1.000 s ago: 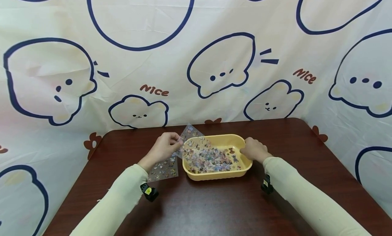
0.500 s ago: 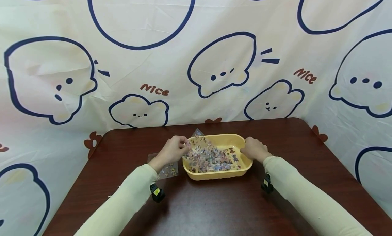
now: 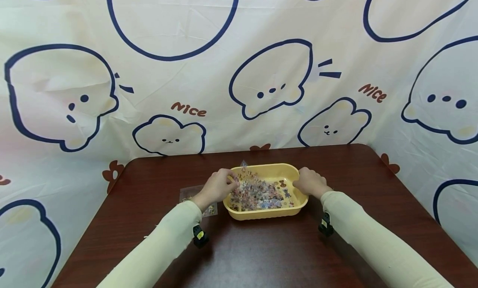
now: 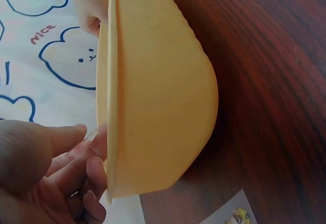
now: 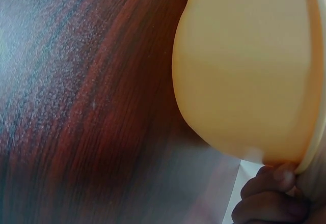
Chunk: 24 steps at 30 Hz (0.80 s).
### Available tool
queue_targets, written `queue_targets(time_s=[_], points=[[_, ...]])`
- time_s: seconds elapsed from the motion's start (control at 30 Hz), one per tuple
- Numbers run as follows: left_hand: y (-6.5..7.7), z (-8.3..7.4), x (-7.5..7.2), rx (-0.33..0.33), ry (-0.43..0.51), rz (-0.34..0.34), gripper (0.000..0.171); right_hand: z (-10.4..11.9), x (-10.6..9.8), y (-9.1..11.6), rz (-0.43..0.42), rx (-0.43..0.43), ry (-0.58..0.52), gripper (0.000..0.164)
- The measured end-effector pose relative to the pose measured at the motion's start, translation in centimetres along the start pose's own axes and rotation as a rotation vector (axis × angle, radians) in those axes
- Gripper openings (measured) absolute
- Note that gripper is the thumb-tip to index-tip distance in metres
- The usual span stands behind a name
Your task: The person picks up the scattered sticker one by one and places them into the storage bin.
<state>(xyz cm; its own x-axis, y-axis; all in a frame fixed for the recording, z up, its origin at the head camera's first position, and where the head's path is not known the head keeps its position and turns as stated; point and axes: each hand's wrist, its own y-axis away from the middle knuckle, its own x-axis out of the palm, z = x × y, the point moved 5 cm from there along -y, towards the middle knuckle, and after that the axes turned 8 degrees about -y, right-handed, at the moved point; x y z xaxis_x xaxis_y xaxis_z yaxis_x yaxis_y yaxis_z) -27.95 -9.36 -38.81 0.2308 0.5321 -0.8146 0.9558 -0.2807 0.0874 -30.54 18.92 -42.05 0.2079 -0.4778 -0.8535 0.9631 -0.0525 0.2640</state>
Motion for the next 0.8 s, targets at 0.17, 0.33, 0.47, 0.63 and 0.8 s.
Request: queue_targets(time_s=[0.17, 0.33, 0.47, 0.63, 0.8], points=[[-0.1, -0.3, 0.4, -0.014, -0.054, 0.006, 0.033, -0.1, 0.0, -0.2, 0.008, 0.006, 0.002, 0.032], [-0.1, -0.7, 0.8, 0.007, -0.102, 0.023, 0.045, -0.1, 0.0, -0.1, 0.004, -0.001, 0.000, 0.032], [0.0, -1.1, 1.1, 0.022, -0.179, 0.026, 0.050, -0.1, 0.0, 0.0, 0.002, -0.005, 0.001, 0.033], [0.1, -1.5, 1.3, 0.059, -0.334, -0.021, 0.049, 0.0, 0.1, 0.0, 0.004, -0.003, 0.000, 0.034], [0.2, -1.9, 1.2, 0.073, -0.452, -0.089, 0.040, -0.1, 0.1, -0.1, 0.002, 0.002, 0.000, 0.036]])
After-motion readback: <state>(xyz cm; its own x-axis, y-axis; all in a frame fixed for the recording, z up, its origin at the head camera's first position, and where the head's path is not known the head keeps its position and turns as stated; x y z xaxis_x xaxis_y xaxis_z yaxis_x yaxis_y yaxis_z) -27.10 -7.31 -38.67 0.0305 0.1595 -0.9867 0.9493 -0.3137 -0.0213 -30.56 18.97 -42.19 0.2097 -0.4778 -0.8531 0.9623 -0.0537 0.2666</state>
